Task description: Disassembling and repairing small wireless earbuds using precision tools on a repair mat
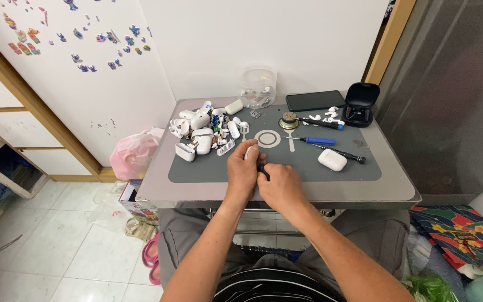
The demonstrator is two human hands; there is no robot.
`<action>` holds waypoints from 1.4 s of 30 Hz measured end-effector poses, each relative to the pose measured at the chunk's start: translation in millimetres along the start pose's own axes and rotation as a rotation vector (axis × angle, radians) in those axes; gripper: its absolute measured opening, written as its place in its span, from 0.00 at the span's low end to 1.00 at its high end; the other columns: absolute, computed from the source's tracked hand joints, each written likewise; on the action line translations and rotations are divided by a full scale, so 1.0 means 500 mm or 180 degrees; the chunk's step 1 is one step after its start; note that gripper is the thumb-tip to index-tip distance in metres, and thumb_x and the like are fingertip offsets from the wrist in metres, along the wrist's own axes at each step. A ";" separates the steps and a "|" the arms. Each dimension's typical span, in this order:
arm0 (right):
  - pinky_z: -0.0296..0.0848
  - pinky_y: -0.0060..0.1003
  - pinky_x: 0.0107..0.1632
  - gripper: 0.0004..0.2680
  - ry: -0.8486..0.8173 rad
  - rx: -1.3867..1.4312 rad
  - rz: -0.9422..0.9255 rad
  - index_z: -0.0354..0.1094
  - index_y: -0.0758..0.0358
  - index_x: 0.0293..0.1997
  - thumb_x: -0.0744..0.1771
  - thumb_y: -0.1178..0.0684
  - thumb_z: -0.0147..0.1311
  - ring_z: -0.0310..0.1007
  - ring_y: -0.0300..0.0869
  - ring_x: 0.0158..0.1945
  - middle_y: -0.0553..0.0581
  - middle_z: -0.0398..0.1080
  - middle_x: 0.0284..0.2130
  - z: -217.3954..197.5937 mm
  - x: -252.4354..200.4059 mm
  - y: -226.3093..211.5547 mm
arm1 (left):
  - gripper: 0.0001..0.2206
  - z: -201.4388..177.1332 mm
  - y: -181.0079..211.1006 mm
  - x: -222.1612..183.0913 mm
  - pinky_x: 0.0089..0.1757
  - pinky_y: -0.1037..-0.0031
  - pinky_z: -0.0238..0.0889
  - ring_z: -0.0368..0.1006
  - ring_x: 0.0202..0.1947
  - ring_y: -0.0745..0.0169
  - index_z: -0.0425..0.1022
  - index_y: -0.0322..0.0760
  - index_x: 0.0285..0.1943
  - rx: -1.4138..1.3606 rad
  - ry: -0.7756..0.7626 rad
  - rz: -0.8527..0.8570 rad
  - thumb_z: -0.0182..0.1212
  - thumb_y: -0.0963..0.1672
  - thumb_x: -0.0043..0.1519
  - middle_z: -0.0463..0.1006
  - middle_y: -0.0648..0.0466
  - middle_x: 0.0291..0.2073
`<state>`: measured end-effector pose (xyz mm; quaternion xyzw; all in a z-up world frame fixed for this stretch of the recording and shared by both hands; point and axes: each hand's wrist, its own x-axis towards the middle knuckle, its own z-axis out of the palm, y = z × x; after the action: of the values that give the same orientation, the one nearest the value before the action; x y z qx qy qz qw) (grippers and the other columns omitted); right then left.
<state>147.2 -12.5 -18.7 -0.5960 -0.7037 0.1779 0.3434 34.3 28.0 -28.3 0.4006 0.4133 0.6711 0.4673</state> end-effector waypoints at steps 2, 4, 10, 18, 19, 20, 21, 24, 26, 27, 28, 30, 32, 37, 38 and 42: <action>0.73 0.44 0.27 0.11 0.0070 -0.0189 0.0019 0.75 0.64 0.26 0.65 0.47 0.53 0.76 0.60 0.24 0.65 0.73 0.18 -0.007 -0.010 -0.005 | 0.11 0.000 -0.002 0.001 0.36 0.71 0.79 0.81 0.33 0.60 0.80 0.34 0.53 0.0410 0.0067 0.0142 0.59 0.42 0.64 0.81 0.46 0.31; 0.73 0.43 0.27 0.11 0.0129 -0.0375 0.0045 0.74 0.63 0.26 0.65 0.47 0.52 0.76 0.58 0.24 0.64 0.73 0.18 -0.022 -0.014 -0.016 | 0.12 0.001 0.003 0.001 0.38 0.70 0.78 0.81 0.36 0.61 0.81 0.38 0.54 0.0825 0.0140 0.0272 0.59 0.44 0.65 0.84 0.46 0.34; 0.69 0.42 0.25 0.12 0.0077 0.0043 -0.0052 0.71 0.67 0.24 0.66 0.51 0.51 0.69 0.58 0.19 0.66 0.70 0.15 -0.056 -0.022 -0.033 | 0.17 0.003 0.025 0.003 0.44 0.67 0.76 0.82 0.38 0.58 0.75 0.28 0.61 0.0661 0.0138 0.0295 0.53 0.42 0.66 0.84 0.42 0.40; 0.67 0.35 0.24 0.13 0.0210 0.0882 0.0220 0.68 0.60 0.17 0.65 0.51 0.56 0.66 0.45 0.15 0.54 0.67 0.08 -0.087 -0.036 -0.063 | 0.20 -0.007 0.049 -0.008 0.47 0.49 0.77 0.81 0.45 0.38 0.61 0.29 0.73 -0.1505 -0.1027 -0.0623 0.46 0.41 0.72 0.80 0.31 0.48; 0.67 0.35 0.24 0.13 0.0213 0.0887 0.0226 0.68 0.60 0.17 0.65 0.51 0.56 0.66 0.45 0.15 0.54 0.67 0.08 -0.094 -0.040 -0.070 | 0.20 -0.009 0.052 -0.012 0.47 0.49 0.77 0.81 0.45 0.38 0.61 0.29 0.73 -0.1500 -0.1030 -0.0627 0.46 0.41 0.72 0.80 0.31 0.48; 0.66 0.34 0.24 0.13 0.0155 0.1034 0.0258 0.69 0.60 0.16 0.65 0.52 0.55 0.64 0.45 0.14 0.54 0.67 0.07 -0.103 -0.044 -0.075 | 0.20 -0.008 0.055 -0.016 0.48 0.49 0.77 0.81 0.46 0.38 0.60 0.29 0.73 -0.1602 -0.1127 -0.0592 0.45 0.40 0.72 0.79 0.31 0.50; 0.65 0.34 0.23 0.14 0.0097 0.1182 0.0290 0.69 0.60 0.14 0.65 0.52 0.54 0.63 0.44 0.13 0.55 0.68 0.07 -0.112 -0.047 -0.080 | 0.20 -0.007 0.058 -0.019 0.49 0.48 0.76 0.81 0.46 0.38 0.59 0.29 0.74 -0.1704 -0.1223 -0.0557 0.44 0.40 0.72 0.79 0.32 0.51; 0.65 0.34 0.25 0.14 -0.0053 0.1341 0.0364 0.69 0.61 0.15 0.65 0.52 0.55 0.64 0.43 0.15 0.56 0.68 0.08 -0.129 -0.061 -0.090 | 0.21 -0.018 0.044 -0.021 0.49 0.49 0.76 0.80 0.47 0.37 0.58 0.33 0.75 -0.1844 -0.1424 -0.0469 0.44 0.40 0.72 0.78 0.31 0.54; 0.65 0.35 0.25 0.14 -0.0098 0.1284 0.0342 0.69 0.61 0.15 0.65 0.52 0.55 0.64 0.44 0.15 0.57 0.68 0.08 -0.135 -0.067 -0.092 | 0.20 -0.022 0.043 -0.020 0.49 0.50 0.77 0.81 0.45 0.37 0.59 0.34 0.75 -0.1945 -0.1475 -0.0467 0.44 0.41 0.72 0.77 0.31 0.54; 0.65 0.35 0.25 0.14 -0.0138 0.1220 0.0320 0.69 0.62 0.14 0.65 0.52 0.56 0.63 0.45 0.15 0.58 0.68 0.08 -0.139 -0.069 -0.093 | 0.20 -0.022 0.042 -0.018 0.48 0.51 0.77 0.81 0.44 0.38 0.60 0.35 0.75 -0.2052 -0.1531 -0.0465 0.45 0.41 0.72 0.77 0.30 0.54; 0.65 0.35 0.25 0.14 -0.0130 0.1221 0.0323 0.69 0.62 0.14 0.65 0.52 0.56 0.63 0.45 0.15 0.58 0.68 0.08 -0.140 -0.070 -0.093 | 0.20 -0.022 0.044 -0.019 0.48 0.51 0.77 0.81 0.44 0.38 0.60 0.35 0.75 -0.2051 -0.1539 -0.0467 0.45 0.41 0.72 0.77 0.30 0.54; 0.68 0.37 0.28 0.13 -0.0147 0.0980 0.0374 0.69 0.62 0.15 0.64 0.51 0.57 0.67 0.48 0.17 0.57 0.68 0.08 -0.140 -0.074 -0.091 | 0.21 -0.021 0.048 -0.022 0.45 0.54 0.79 0.82 0.42 0.38 0.59 0.37 0.75 -0.2032 -0.1638 -0.0462 0.46 0.41 0.72 0.77 0.30 0.54; 0.68 0.38 0.28 0.14 -0.0178 0.0845 0.0322 0.69 0.63 0.15 0.65 0.51 0.56 0.67 0.50 0.17 0.58 0.69 0.08 -0.140 -0.070 -0.081 | 0.21 -0.022 0.039 -0.021 0.45 0.55 0.79 0.82 0.42 0.38 0.60 0.37 0.75 -0.1903 -0.1633 -0.0429 0.46 0.41 0.71 0.77 0.31 0.54; 0.71 0.39 0.29 0.14 -0.0243 0.0598 0.0323 0.69 0.61 0.15 0.64 0.50 0.55 0.70 0.52 0.19 0.56 0.69 0.08 -0.132 -0.057 -0.079 | 0.18 -0.008 0.038 -0.026 0.43 0.62 0.80 0.83 0.41 0.44 0.67 0.32 0.70 -0.1431 -0.1391 -0.0208 0.49 0.40 0.70 0.80 0.36 0.47; 0.70 0.43 0.30 0.14 -0.0157 0.0368 0.0190 0.68 0.63 0.16 0.64 0.50 0.55 0.70 0.58 0.22 0.61 0.68 0.10 -0.117 -0.049 -0.068 | 0.17 -0.006 0.038 -0.026 0.44 0.62 0.80 0.83 0.41 0.46 0.70 0.31 0.68 -0.1209 -0.1252 -0.0138 0.50 0.39 0.70 0.81 0.38 0.45; 0.74 0.57 0.35 0.14 0.0147 -0.0576 -0.0132 0.69 0.62 0.22 0.64 0.43 0.51 0.76 0.65 0.32 0.68 0.72 0.19 -0.070 -0.045 -0.040 | 0.15 0.003 0.023 -0.015 0.45 0.64 0.80 0.82 0.42 0.52 0.74 0.28 0.63 -0.0570 -0.0796 0.0027 0.53 0.38 0.68 0.82 0.41 0.41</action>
<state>158.2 -44.5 12.9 -0.6138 -0.7210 0.0926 0.3080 33.9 18.4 -18.1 0.4395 0.2886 0.6521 0.5462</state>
